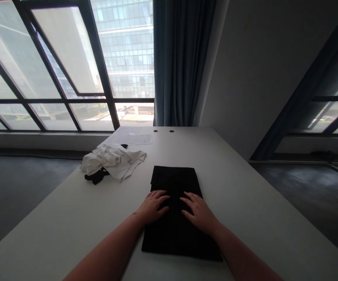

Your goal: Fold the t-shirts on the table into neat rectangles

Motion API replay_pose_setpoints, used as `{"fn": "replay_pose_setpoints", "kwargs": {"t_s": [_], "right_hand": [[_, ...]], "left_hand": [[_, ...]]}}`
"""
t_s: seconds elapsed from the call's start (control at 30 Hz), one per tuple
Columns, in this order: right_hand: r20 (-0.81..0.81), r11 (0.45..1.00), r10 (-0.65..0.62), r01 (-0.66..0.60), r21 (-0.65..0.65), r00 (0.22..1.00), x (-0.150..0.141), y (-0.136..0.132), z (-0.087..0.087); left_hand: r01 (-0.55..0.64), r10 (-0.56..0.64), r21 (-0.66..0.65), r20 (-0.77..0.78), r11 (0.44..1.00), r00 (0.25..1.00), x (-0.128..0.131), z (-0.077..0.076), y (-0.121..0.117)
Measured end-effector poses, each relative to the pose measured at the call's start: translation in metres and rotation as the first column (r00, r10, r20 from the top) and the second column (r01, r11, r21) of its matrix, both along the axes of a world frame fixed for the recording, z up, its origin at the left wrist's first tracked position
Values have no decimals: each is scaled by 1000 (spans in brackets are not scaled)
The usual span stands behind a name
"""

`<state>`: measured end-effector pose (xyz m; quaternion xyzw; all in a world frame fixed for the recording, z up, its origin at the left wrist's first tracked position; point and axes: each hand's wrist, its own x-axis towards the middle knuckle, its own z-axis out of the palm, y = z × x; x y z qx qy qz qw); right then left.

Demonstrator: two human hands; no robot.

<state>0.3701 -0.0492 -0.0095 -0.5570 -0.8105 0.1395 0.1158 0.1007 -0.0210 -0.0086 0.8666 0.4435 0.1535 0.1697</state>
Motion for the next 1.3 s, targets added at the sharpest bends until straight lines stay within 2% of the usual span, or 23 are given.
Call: {"fn": "replay_pose_setpoints", "kwargs": {"t_s": [0.3, 0.73, 1.03, 1.3], "right_hand": [[-7, 1000, 4, -4, -3, 1000, -1, 0, 1], [-18, 1000, 3, -3, -7, 1000, -1, -1, 3], [-9, 1000, -2, 2, -9, 1000, 0, 0, 2], [-22, 999, -9, 8, -33, 1000, -3, -2, 9]], "left_hand": [[3, -3, -5, -9, 1000, 1000, 0, 4, 0], [3, -3, 10, -1, 1000, 1000, -1, -1, 1], [-11, 11, -25, -23, 1000, 1000, 2, 6, -1], [-14, 14, -14, -5, 1000, 1000, 2, 5, -2]]}}
